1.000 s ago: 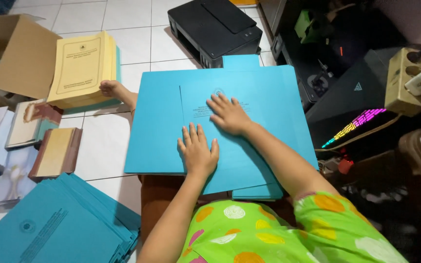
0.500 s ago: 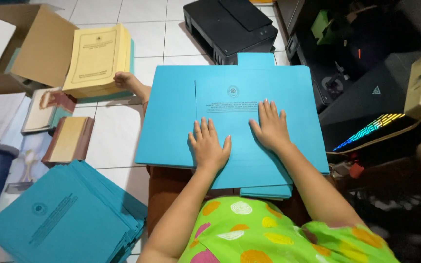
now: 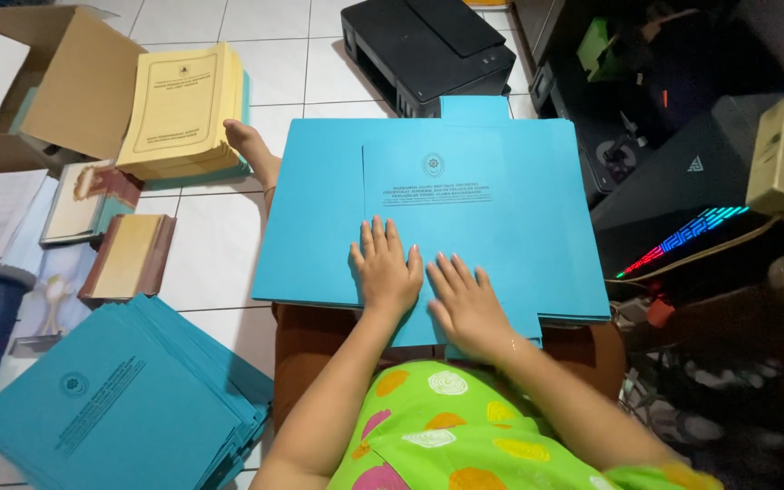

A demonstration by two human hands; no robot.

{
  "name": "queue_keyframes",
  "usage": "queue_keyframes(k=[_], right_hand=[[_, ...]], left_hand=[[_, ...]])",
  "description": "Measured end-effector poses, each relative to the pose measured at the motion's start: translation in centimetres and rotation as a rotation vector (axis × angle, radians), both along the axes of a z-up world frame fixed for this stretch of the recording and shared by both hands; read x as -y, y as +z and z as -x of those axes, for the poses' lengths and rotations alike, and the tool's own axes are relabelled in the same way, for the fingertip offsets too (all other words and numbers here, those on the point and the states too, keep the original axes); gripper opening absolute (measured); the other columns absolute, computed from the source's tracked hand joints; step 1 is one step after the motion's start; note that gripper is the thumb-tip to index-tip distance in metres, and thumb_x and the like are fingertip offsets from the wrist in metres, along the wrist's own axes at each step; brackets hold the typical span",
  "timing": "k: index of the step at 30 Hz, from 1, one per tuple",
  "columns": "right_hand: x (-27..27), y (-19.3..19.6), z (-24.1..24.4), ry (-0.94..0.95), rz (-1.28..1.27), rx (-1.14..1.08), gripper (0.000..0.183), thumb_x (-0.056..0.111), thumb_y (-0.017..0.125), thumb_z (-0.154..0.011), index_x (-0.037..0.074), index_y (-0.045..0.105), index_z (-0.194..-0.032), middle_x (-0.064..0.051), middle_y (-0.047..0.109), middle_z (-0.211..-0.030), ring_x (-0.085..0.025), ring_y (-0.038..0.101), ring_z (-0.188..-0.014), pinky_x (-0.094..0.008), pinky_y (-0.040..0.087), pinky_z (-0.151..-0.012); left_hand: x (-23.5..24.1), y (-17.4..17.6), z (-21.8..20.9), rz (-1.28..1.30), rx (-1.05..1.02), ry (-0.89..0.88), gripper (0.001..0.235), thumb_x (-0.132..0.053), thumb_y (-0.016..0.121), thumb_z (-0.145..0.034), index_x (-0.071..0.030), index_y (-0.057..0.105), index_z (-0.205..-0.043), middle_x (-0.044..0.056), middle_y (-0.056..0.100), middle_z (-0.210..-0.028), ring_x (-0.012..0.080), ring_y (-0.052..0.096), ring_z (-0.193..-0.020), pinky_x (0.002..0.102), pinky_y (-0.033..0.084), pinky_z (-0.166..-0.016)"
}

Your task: Organizing and stacking blue paper folders on the floor in a print shop environment.

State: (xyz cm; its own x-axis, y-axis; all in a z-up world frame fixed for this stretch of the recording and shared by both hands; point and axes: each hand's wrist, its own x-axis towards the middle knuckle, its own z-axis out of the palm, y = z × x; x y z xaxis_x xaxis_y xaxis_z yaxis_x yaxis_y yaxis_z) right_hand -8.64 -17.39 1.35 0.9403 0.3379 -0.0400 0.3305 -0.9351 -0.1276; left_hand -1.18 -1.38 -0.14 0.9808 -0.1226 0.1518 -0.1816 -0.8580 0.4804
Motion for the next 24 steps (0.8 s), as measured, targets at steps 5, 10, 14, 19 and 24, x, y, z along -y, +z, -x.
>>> queue_keyframes(k=[5, 10, 14, 19, 24], right_hand=[[1.1, -1.6, -12.3, 0.111, -0.003, 0.118, 0.062, 0.045, 0.031, -0.108, 0.022, 0.022, -0.165, -0.01, 0.026, -0.168, -0.034, 0.026, -0.153, -0.06, 0.027, -0.115], [1.9, -0.3, -21.0, 0.083, -0.086, 0.063, 0.062, 0.06, 0.022, -0.107, 0.034, 0.03, -0.163, -0.001, 0.028, -0.169, -0.026, 0.023, -0.156, -0.057, 0.018, -0.12], [5.2, -1.7, -25.0, -0.111, -0.017, 0.122, 0.074, 0.071, 0.025, -0.103, 0.027, 0.032, -0.162, -0.004, 0.032, -0.168, -0.027, 0.029, -0.154, -0.059, 0.022, -0.119], [8.4, -2.9, -23.4, -0.349, -0.02, 0.101, 0.082, 0.07, 0.024, -0.104, 0.013, 0.029, -0.163, -0.011, 0.026, -0.17, -0.03, 0.021, -0.156, -0.06, 0.015, -0.122], [8.1, -0.5, -13.6, -0.278, -0.034, 0.037, 0.074, 0.058, 0.028, -0.107, 0.011, 0.025, -0.163, -0.014, 0.024, -0.169, -0.033, 0.02, -0.156, -0.064, 0.01, -0.121]], left_hand=[[0.1, -0.1, -0.3, 0.005, 0.021, 0.004, 0.068, -0.042, 0.034, -0.104, 0.004, 0.035, -0.155, 0.03, 0.026, -0.163, 0.0455, 0.018, -0.154, 0.066, 0.012, -0.117], [0.0, 0.3, -0.2, 0.018, 0.012, -0.012, 0.07, -0.044, 0.034, -0.104, 0.005, 0.035, -0.154, 0.031, 0.025, -0.163, 0.0463, 0.016, -0.154, 0.065, 0.011, -0.117], [0.0, 0.0, -0.3, 0.0, 0.019, -0.004, 0.071, -0.045, 0.035, -0.103, 0.003, 0.036, -0.154, 0.03, 0.026, -0.163, 0.0459, 0.016, -0.154, 0.065, 0.011, -0.117], [0.0, 0.5, -0.2, -0.018, 0.013, -0.01, 0.073, -0.049, 0.035, -0.103, 0.002, 0.037, -0.155, 0.029, 0.027, -0.163, 0.0451, 0.018, -0.154, 0.065, 0.011, -0.117], [0.3, 0.8, -0.3, -0.073, -0.073, 0.006, 0.075, -0.048, 0.033, -0.103, 0.002, 0.029, -0.158, 0.026, 0.022, -0.167, 0.0405, 0.014, -0.156, 0.066, 0.007, -0.117]])
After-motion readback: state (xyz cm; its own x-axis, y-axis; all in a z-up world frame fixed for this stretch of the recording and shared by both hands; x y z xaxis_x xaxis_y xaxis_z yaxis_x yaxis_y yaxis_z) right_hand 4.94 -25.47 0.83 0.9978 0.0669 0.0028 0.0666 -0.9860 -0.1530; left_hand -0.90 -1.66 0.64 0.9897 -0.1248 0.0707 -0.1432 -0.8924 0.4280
